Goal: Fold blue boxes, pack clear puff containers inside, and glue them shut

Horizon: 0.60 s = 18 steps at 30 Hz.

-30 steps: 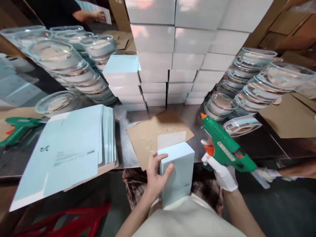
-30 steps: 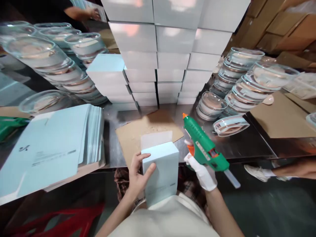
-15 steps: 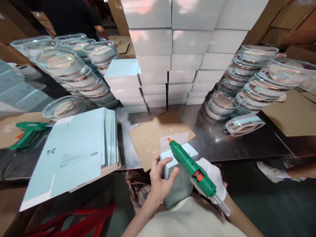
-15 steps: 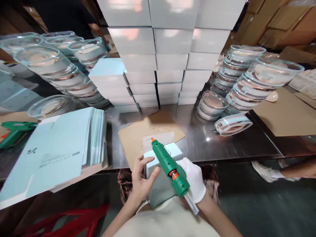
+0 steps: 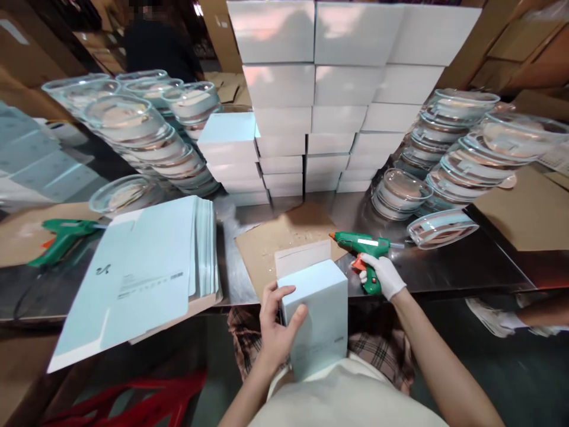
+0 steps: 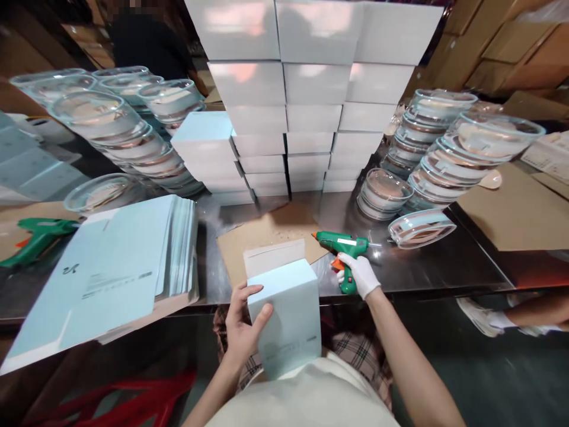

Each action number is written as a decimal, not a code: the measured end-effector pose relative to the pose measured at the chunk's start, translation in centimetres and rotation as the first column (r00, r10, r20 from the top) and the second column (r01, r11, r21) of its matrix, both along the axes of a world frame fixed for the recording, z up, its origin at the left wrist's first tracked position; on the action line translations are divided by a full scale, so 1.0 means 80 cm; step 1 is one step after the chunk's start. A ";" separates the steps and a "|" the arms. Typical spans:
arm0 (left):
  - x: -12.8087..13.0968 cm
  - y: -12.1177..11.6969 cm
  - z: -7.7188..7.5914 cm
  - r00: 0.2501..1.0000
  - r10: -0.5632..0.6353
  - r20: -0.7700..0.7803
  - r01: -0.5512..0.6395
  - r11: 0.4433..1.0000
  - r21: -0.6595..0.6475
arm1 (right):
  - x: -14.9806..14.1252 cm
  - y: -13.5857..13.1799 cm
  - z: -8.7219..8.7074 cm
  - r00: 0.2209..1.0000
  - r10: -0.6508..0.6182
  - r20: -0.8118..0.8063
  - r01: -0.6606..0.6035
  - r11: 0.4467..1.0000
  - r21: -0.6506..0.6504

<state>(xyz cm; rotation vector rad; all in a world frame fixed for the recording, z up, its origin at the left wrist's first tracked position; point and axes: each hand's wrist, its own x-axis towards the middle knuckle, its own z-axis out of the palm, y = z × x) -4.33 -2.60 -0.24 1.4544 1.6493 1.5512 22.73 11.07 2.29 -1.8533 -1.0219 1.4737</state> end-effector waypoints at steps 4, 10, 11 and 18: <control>-0.001 0.000 0.001 0.996 -0.029 0.086 0.026 0.999 0.035 | 0.020 0.006 0.017 0.953 -0.038 0.299 0.017 0.997 0.073; 0.011 0.005 -0.001 0.980 -0.155 0.127 0.134 0.979 0.156 | -0.048 -0.022 0.046 0.940 0.291 -0.179 -0.236 0.932 0.276; 0.014 0.006 -0.003 0.976 -0.165 0.144 0.139 0.974 0.179 | -0.060 -0.024 0.045 0.890 0.347 -0.296 -0.278 0.927 0.252; 0.010 0.011 -0.018 0.886 -0.171 0.432 0.079 0.972 0.222 | -0.040 -0.033 0.032 0.595 0.728 -0.342 -0.484 0.664 0.571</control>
